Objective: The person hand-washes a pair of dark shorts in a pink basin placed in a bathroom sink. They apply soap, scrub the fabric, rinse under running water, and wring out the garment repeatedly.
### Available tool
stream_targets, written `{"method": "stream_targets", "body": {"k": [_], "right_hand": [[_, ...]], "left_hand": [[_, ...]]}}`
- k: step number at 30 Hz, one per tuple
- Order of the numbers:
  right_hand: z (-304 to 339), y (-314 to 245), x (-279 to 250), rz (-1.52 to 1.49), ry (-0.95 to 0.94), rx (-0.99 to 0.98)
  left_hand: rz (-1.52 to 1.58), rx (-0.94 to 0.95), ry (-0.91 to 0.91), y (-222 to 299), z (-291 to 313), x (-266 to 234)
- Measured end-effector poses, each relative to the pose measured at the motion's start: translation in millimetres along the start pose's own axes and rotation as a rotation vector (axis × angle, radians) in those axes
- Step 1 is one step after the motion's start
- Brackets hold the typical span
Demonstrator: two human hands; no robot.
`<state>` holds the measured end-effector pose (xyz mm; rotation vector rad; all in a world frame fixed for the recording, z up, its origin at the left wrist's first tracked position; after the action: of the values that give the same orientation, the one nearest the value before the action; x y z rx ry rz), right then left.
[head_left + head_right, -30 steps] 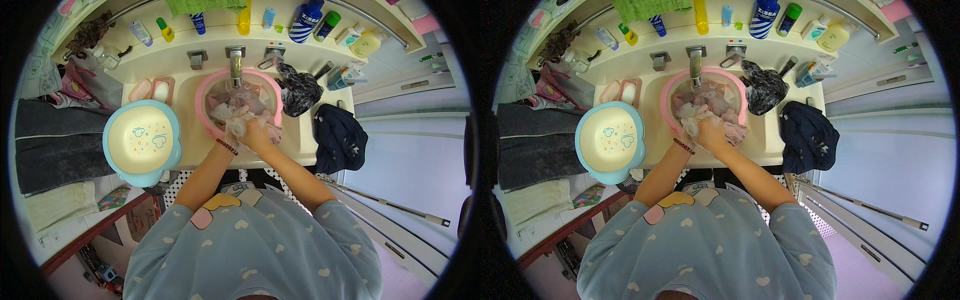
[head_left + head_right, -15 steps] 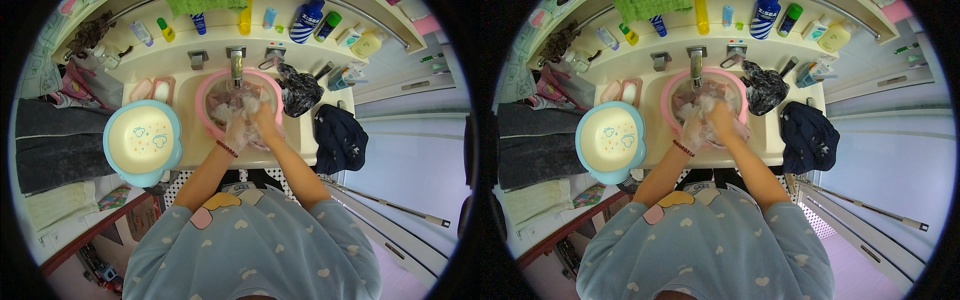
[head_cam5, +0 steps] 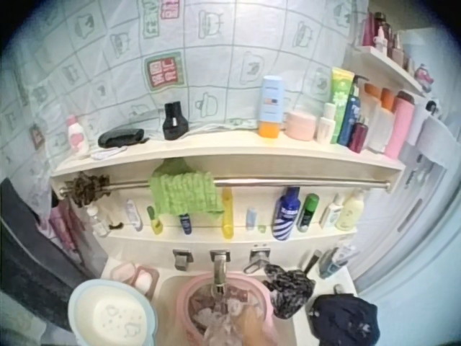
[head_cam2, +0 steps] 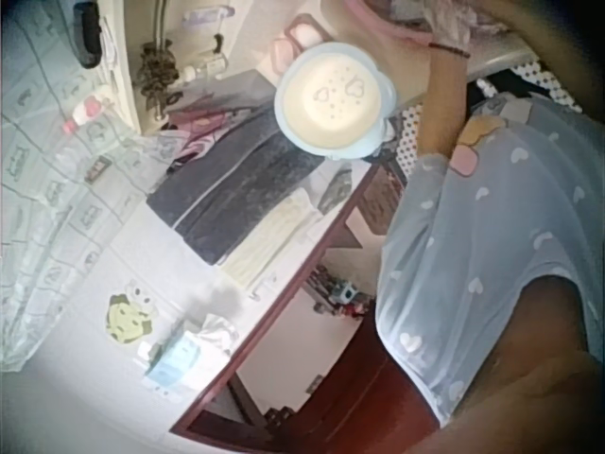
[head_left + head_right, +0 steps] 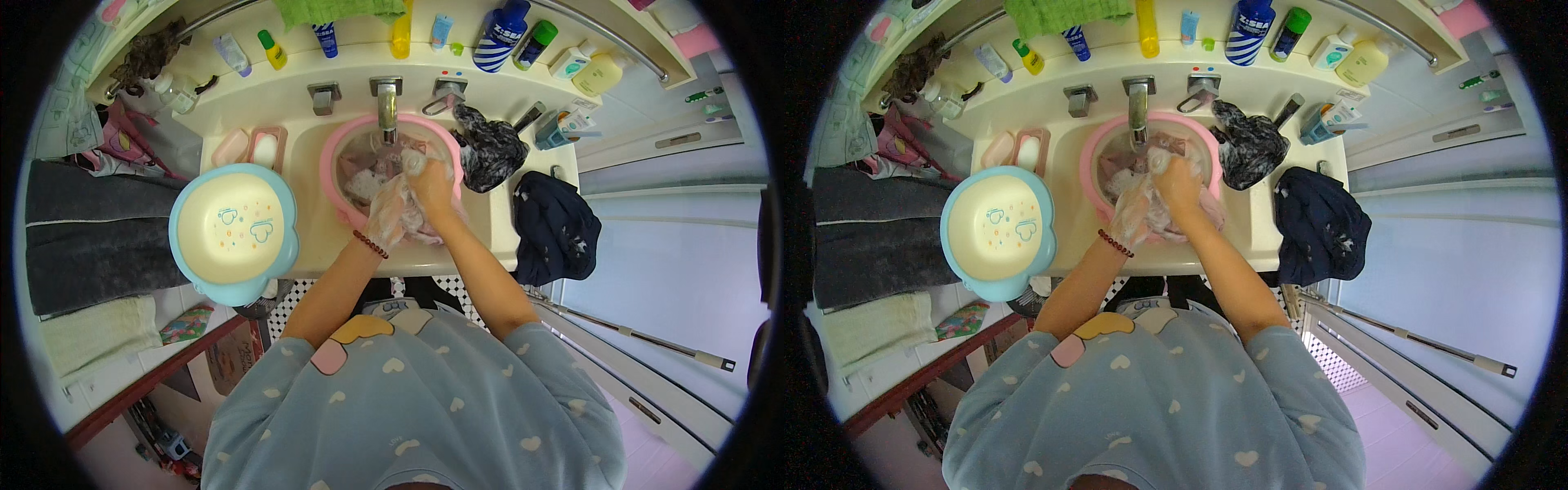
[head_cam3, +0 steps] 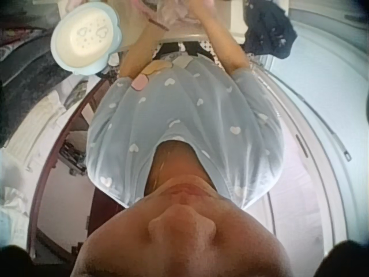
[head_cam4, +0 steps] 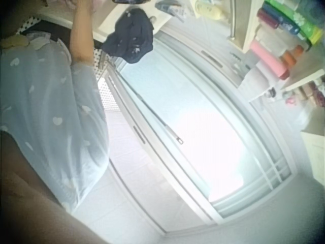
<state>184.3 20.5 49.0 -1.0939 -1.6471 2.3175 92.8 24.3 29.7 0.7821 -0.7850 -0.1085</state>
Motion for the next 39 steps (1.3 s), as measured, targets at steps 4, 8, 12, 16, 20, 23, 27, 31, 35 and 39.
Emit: {"method": "stream_targets", "body": {"k": [4, 8, 12, 16, 20, 23, 27, 31, 35, 39], "right_hand": [[61.6, -41.7, 15.9, 0.185, 0.078, -0.431], [38.4, -26.3, 13.2, 0.336, -0.019, -0.282], [-9.7, 22.4, -18.7, -0.164, -0.003, 0.13], [2.9, 22.0, -25.2, -0.773, -0.055, 0.049], [5.1, 2.3, -38.6, -0.785, -0.373, -0.008], [19.8, -54.1, -48.4, -0.574, -0.505, -0.029], [15.7, -59.3, -50.6, -0.251, -0.659, -0.038], [-10.7, -56.6, -86.4, -0.106, -0.202, -0.071], [-15.9, -54.1, -95.3, 0.019, 0.003, -0.259], [-4.5, -34.8, -53.6, -0.821, -0.149, 0.058]], "left_hand": [[0.088, 0.05, -0.077, 4.6, -3.1, -7.0], [0.08, 0.052, -0.272, -6.7, -25.9, -30.5], [-0.03, -0.067, -0.005, 15.6, 6.2, 7.5], [-0.058, 0.062, 0.029, 34.5, 3.9, -9.6], [-0.231, 0.155, -0.033, 82.8, 31.0, 22.3], [-0.481, 0.251, -0.035, 89.5, 23.8, 19.5], [-0.738, 0.398, -0.012, 97.8, 13.6, 15.3], [-1.063, 0.632, 0.127, 105.3, 6.5, 5.8], [-0.991, 0.305, 0.039, 90.4, -5.7, -11.5], [-0.083, 0.33, 0.063, 86.1, 13.8, 19.2]]}}
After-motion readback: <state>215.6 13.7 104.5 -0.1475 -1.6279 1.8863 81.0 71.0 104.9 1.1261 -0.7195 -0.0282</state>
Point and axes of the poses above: each hand's wrist, its own z-axis away from the middle knuckle, its own x-axis out of the palm, y = z × x, the point moved 7 cm from there along -z, towards the middle knuckle, and after that the axes turned 9 degrees about -z, right-handed, at the moved point
